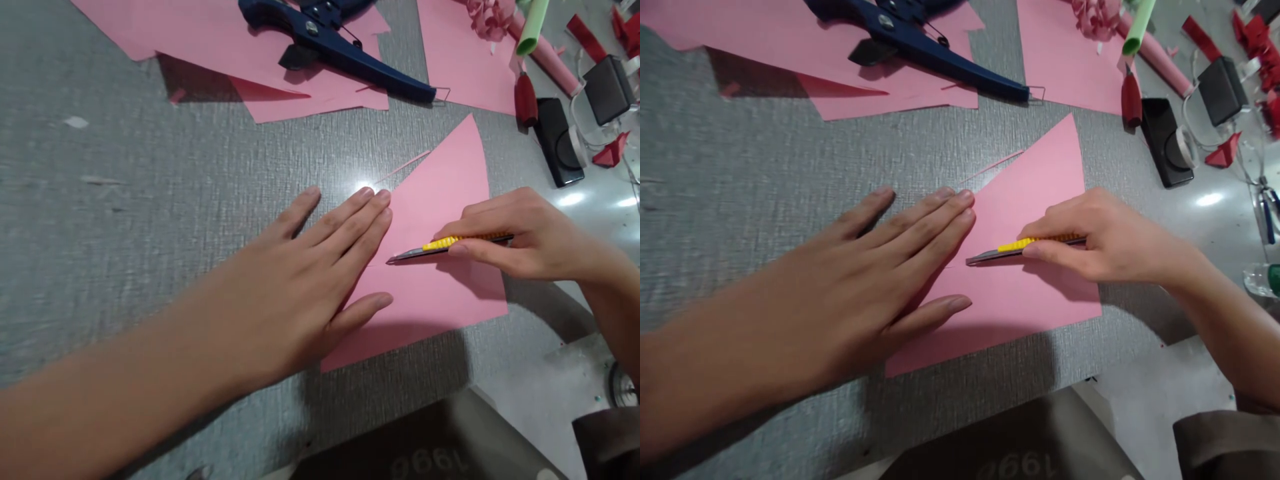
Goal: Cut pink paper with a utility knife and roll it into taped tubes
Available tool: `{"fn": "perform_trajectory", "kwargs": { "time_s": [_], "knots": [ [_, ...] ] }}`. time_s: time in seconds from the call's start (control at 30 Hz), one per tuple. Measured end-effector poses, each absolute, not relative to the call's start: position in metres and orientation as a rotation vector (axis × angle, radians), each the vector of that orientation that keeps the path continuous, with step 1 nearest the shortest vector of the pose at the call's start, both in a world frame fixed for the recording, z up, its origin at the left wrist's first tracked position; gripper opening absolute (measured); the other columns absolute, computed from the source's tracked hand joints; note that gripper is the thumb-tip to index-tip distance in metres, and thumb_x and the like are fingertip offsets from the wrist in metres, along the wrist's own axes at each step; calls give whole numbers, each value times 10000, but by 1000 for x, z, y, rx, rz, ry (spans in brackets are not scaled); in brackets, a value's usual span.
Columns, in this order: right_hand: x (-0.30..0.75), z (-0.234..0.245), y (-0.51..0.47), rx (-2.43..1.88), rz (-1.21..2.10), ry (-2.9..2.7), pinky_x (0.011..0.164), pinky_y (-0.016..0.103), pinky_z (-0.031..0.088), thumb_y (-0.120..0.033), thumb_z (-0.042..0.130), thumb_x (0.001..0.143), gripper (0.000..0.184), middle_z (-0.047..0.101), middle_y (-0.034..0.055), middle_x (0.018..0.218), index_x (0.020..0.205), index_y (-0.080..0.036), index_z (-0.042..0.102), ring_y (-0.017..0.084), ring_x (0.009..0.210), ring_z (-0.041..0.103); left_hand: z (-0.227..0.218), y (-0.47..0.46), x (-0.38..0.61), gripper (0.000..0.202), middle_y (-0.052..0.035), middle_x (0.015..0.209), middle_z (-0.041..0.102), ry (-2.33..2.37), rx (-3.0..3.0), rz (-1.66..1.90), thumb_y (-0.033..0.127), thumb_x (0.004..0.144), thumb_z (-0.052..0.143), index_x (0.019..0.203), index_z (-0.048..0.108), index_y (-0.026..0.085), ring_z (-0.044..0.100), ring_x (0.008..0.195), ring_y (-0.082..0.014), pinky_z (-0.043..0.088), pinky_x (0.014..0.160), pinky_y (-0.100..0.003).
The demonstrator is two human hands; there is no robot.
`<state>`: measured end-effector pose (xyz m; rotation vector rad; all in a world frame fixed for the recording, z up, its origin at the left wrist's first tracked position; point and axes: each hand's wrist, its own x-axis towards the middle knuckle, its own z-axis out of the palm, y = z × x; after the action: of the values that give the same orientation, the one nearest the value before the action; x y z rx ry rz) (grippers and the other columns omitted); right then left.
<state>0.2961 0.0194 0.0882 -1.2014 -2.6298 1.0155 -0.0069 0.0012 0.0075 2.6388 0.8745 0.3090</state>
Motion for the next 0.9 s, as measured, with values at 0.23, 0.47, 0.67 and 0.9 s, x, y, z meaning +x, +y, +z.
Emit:
{"fn": "perform_trajectory", "kwargs": {
  "time_s": [0.23,0.47,0.67,0.9],
  "knots": [
    [298,89,20,-1178,1006,-2625,697,328,486,-453,559,1150,331,762,18,846,1123,-277,838,178,687,631,7,1,-8,774,-185,1820,313,865,2662,272,592,1148,280,1766,269,126,333,1666,-438,194,1381,-680],
    [300,90,19,-1216,1048,-2607,639,334,454,-455,558,1147,335,758,25,823,1100,-284,842,189,676,614,8,1,-9,789,-202,1839,234,852,2708,232,603,1163,232,1766,207,95,274,1690,-413,140,1395,-640],
    [303,88,18,-1181,1042,-2600,668,328,462,-414,561,1150,310,788,26,872,1132,-280,841,182,696,638,7,0,-11,793,-200,1829,255,851,2716,263,593,1155,277,1784,178,121,294,1688,-399,165,1392,-654],
    [305,85,16,-1120,1037,-2612,723,287,480,-333,555,1154,297,822,36,954,1190,-226,830,154,768,691,3,-3,-10,786,-193,1786,369,839,2826,346,558,1143,370,1760,264,83,389,1649,-388,254,1373,-633]
  ]
}}
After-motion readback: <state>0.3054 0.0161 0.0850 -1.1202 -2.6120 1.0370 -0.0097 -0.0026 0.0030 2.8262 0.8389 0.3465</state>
